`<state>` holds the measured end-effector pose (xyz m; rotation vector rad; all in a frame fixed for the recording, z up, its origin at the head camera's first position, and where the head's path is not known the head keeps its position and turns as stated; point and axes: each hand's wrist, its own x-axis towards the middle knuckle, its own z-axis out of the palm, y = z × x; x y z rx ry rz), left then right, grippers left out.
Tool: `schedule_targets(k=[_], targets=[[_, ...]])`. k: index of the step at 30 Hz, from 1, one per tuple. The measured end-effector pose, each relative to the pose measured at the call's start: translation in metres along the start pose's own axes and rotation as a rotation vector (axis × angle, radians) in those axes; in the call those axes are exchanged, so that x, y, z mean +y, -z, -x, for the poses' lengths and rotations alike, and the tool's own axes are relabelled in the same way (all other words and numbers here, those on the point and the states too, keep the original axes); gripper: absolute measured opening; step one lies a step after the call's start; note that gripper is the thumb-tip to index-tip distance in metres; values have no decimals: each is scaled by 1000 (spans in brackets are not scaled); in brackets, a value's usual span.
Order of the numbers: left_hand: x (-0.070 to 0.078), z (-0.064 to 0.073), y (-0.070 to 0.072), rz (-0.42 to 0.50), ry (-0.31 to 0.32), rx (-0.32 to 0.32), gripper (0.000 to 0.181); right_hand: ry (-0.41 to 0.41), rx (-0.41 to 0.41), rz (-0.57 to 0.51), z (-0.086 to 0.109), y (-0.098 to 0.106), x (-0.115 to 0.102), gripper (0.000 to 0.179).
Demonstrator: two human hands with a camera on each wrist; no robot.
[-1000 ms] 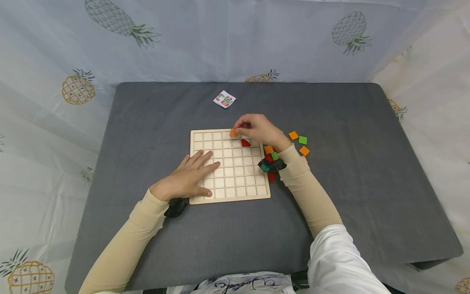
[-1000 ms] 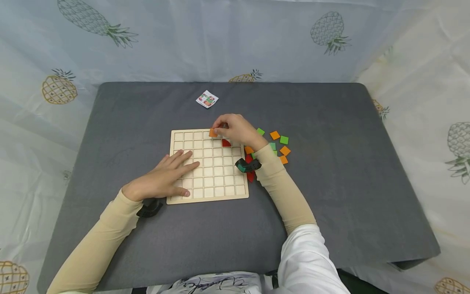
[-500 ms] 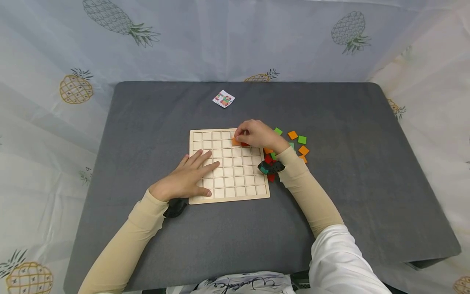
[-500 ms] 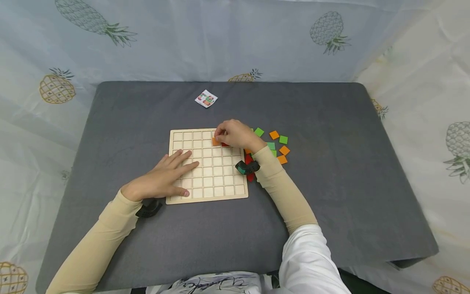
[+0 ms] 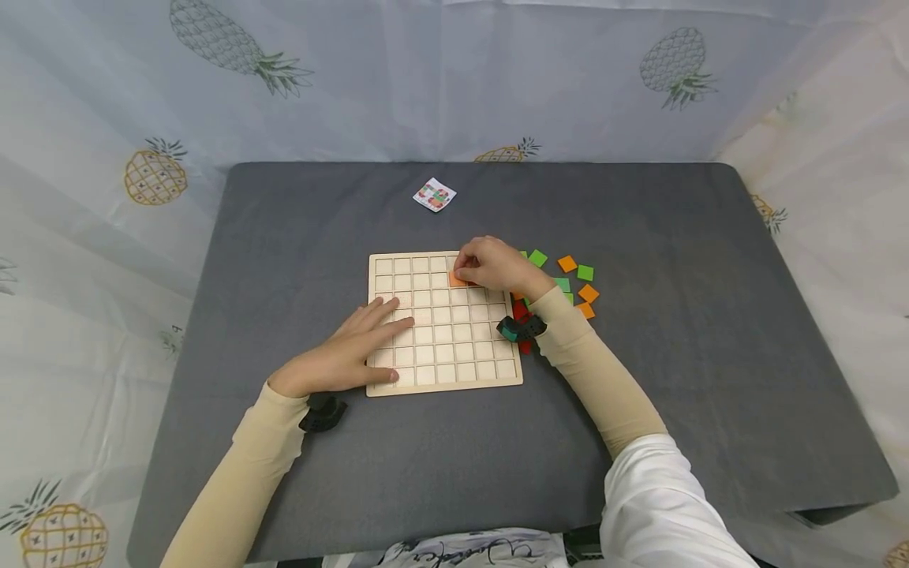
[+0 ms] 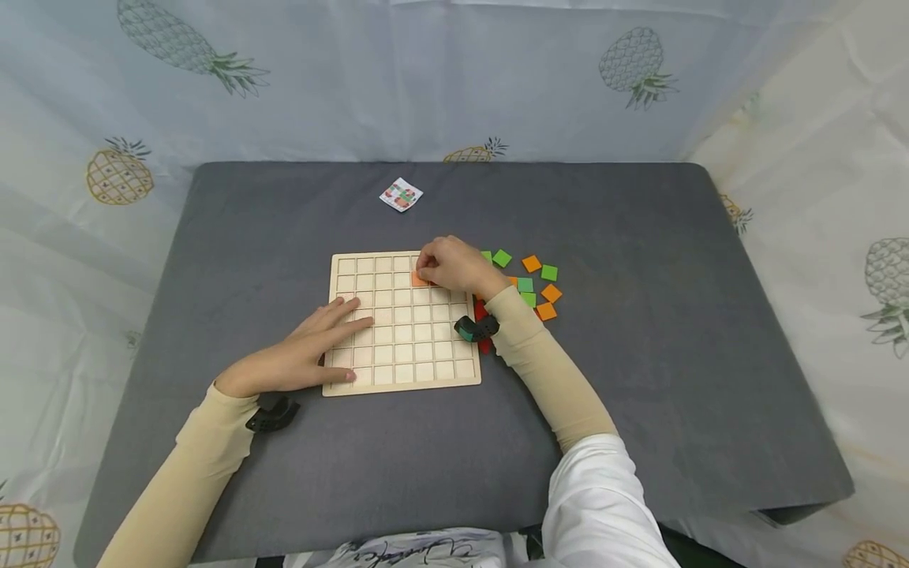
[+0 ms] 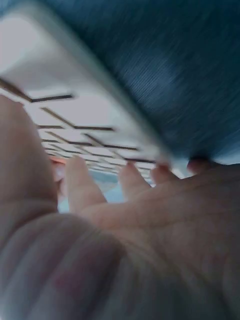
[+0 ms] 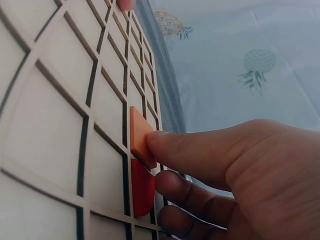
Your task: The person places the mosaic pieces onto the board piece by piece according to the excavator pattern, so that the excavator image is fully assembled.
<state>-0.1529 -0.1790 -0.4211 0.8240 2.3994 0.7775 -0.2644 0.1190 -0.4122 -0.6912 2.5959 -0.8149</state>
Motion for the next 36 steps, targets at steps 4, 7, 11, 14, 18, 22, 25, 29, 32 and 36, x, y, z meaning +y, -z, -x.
schedule_targets(k=[4, 7, 11, 14, 18, 22, 25, 29, 32, 36], targets=[[-12, 12, -2, 115, 19, 50, 84, 5, 9, 18, -1, -1, -1, 14], [-17, 18, -1, 168, 23, 72, 81, 0, 11, 11, 1, -1, 1, 17], [-20, 22, 0, 185, 30, 64, 80, -3, 32, -71, 9, 7, 5, 22], [-19, 23, -1, 153, 37, 61, 79, -9, 58, -131, 21, 20, 7, 24], [-22, 24, -2, 130, 32, 74, 78, -53, 83, -159, 40, 41, 16, 28], [-25, 26, -1, 135, 36, 73, 78, -124, 110, -168, 59, 59, 30, 34], [-25, 25, -2, 136, 38, 79, 78, -185, 128, -150, 71, 68, 40, 38], [-25, 26, -1, 138, 39, 86, 78, -236, 138, -109, 80, 75, 51, 39], [-25, 26, -1, 139, 43, 85, 78, -254, 134, -69, 82, 76, 58, 36], [-25, 25, -1, 137, 44, 83, 78, -283, 115, -23, 82, 75, 65, 33]])
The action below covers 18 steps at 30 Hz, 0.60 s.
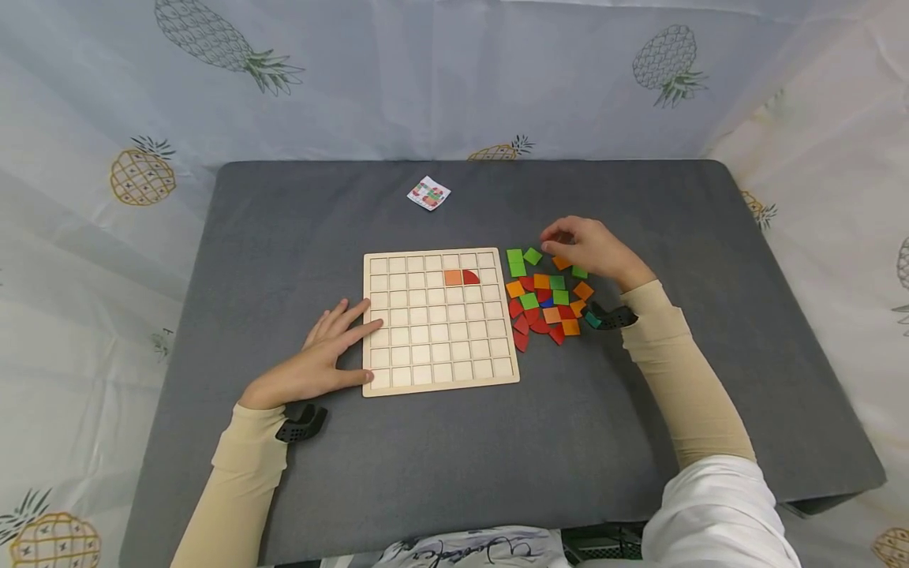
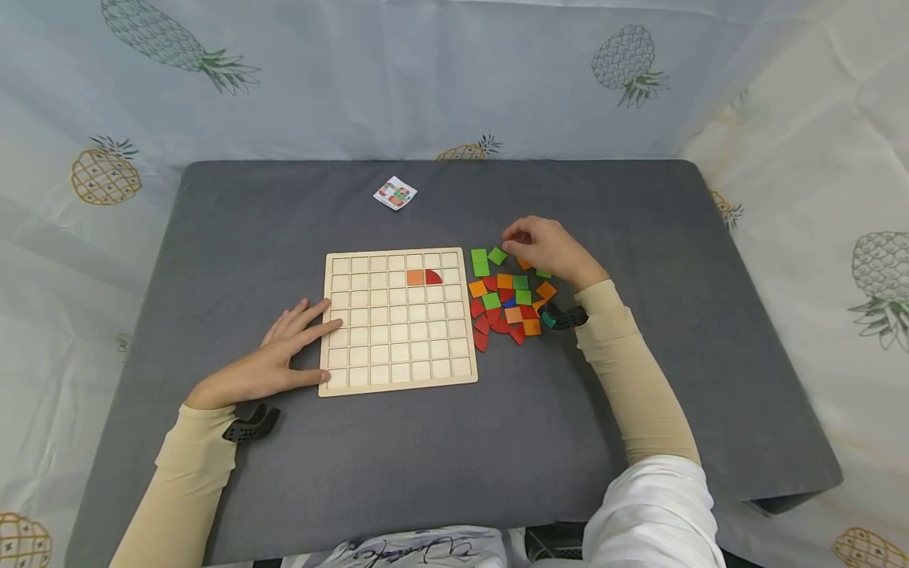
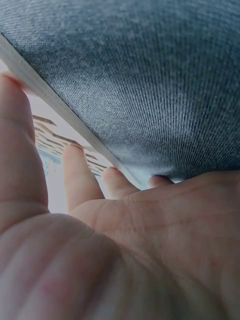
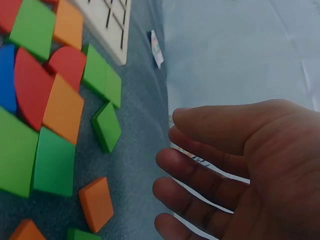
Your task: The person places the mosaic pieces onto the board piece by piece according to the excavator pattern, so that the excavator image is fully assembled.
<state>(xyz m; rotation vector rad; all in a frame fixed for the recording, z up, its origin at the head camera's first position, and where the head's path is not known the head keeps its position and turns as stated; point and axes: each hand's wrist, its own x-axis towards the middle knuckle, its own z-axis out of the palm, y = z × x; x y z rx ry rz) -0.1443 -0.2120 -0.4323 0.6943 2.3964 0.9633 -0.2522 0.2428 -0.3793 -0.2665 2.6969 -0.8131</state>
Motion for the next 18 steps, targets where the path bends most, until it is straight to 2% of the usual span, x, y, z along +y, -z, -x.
schedule_targets(k=[7, 18], targets=[[-1, 0, -1, -8, 7, 3, 78, -31, -50, 29, -4, -2, 8, 39], [-2, 0, -2, -10, 0, 4, 78, 67, -60, 121, -15, -19, 7, 40]])
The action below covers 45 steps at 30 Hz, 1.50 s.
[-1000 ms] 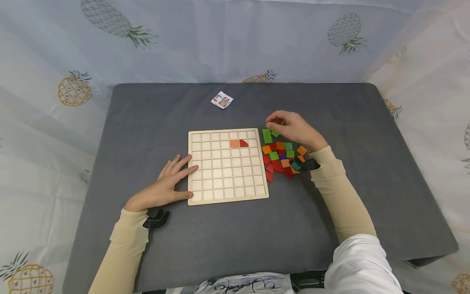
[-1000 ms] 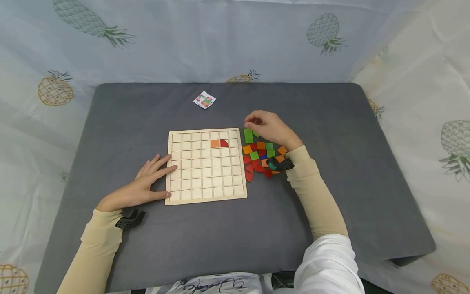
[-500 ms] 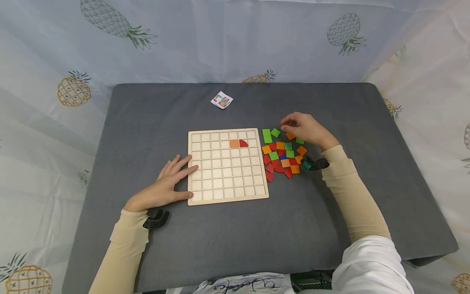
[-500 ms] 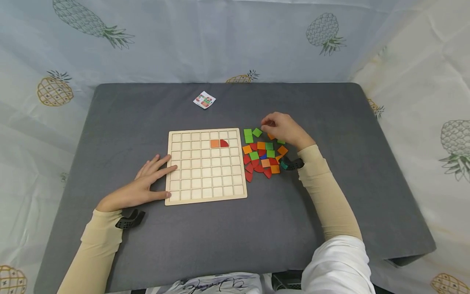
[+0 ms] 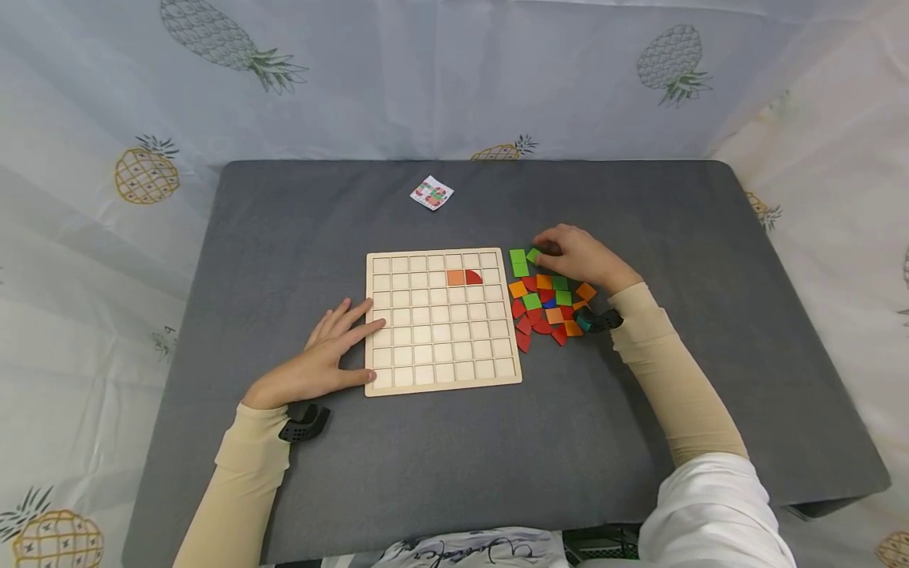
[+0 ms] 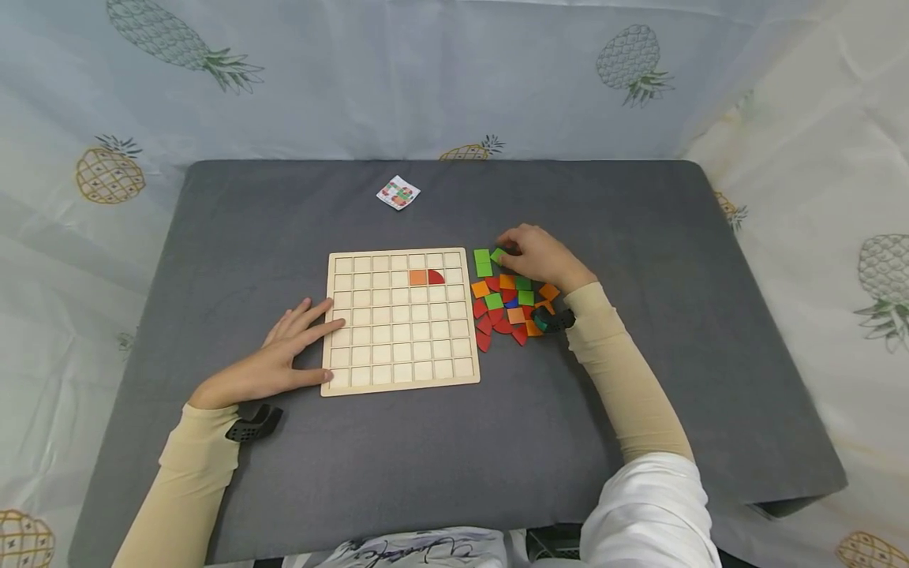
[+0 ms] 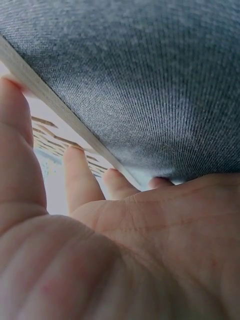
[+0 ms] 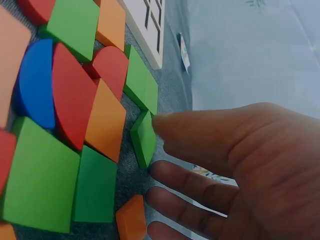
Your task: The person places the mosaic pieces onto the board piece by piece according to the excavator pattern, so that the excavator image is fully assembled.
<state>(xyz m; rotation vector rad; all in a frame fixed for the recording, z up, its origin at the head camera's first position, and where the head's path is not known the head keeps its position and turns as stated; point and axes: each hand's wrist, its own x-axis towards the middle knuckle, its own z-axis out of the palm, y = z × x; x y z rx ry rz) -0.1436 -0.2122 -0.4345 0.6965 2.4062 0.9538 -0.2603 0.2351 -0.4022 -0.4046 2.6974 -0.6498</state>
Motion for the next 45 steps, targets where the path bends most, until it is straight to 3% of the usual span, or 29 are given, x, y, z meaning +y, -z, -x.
schedule_targets(k=[15, 26, 45], targets=[[0, -1, -2, -10, 7, 4, 80, -33, -4, 36, 8, 2, 11, 43], [-1, -2, -2, -6, 11, 5, 80, -103, -22, 44, 20, 5, 21, 44], [0, -2, -2, -11, 23, 6, 81, -107, -1, 46, 24, 1, 22, 48]])
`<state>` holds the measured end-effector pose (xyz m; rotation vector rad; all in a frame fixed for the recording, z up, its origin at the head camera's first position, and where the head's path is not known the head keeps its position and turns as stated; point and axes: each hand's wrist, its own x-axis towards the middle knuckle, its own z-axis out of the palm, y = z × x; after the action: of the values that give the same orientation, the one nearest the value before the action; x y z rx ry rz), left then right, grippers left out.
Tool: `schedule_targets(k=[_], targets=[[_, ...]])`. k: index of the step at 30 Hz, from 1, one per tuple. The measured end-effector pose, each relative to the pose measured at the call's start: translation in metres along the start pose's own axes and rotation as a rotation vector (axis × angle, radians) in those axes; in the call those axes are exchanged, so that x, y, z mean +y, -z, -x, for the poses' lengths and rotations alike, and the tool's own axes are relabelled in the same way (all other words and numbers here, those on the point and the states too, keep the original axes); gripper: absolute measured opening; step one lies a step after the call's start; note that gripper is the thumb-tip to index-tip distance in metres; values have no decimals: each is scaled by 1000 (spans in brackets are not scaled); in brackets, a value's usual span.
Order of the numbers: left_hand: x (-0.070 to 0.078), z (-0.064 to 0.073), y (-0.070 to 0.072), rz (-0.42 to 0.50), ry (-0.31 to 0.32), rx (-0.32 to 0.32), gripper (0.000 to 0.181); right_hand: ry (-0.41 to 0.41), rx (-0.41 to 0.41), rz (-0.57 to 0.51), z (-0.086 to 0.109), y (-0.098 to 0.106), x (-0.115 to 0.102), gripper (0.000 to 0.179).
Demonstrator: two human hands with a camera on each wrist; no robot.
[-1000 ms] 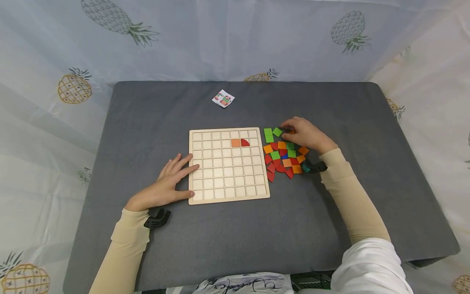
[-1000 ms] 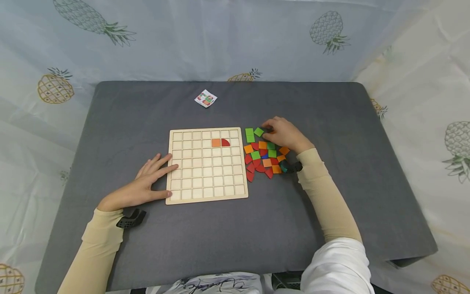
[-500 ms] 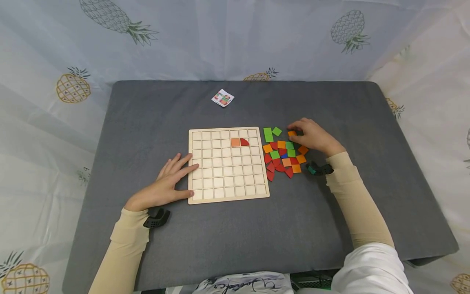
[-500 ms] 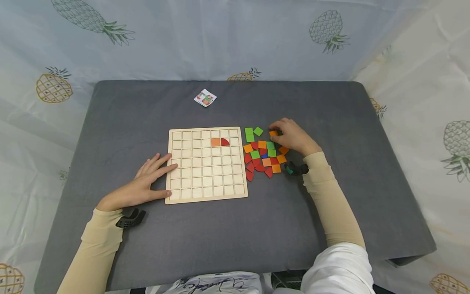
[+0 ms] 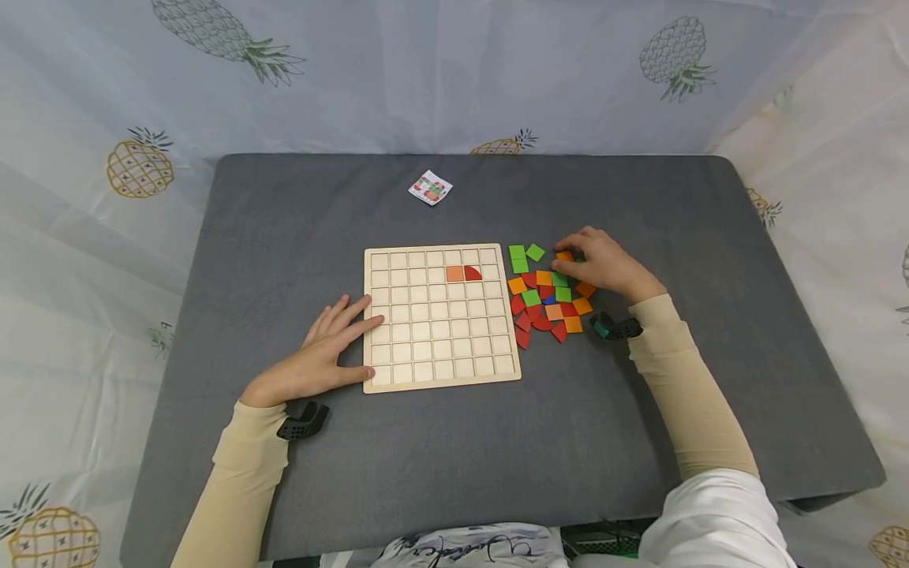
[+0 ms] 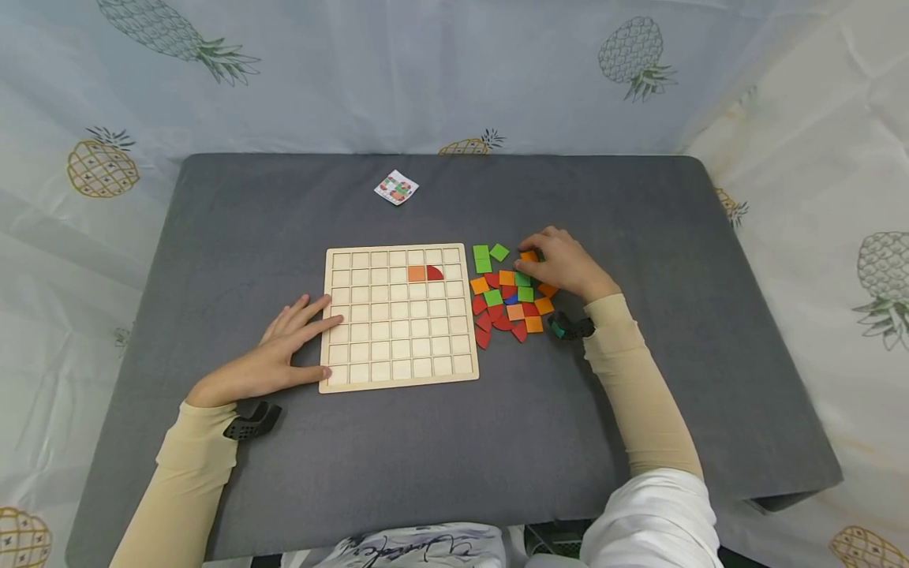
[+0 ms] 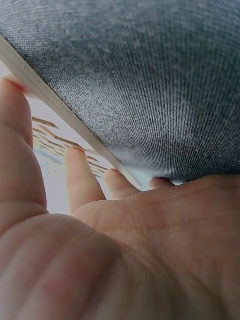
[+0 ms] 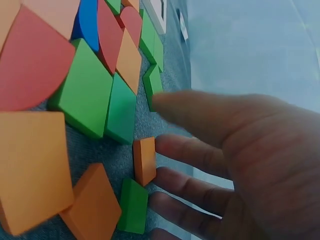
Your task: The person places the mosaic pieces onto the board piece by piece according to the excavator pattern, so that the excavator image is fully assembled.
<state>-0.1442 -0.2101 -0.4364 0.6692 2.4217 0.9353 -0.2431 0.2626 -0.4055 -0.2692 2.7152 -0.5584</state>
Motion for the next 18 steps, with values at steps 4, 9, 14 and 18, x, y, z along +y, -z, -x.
schedule_targets(k=[4, 9, 14, 18], targets=[[0, 0, 0, 1, -2, 3, 80, 34, 11, 23, 2, -3, -7, 48], [0, 0, 0, 0, -5, 4, 80, 96, 17, 52, 4, -11, -21, 40], [0, 0, -1, -1, -7, 3, 80, 125, 43, 110, 5, -19, -30, 38], [-1, 0, 0, -2, -9, 3, 80, 128, 52, 130, 5, -23, -35, 35]])
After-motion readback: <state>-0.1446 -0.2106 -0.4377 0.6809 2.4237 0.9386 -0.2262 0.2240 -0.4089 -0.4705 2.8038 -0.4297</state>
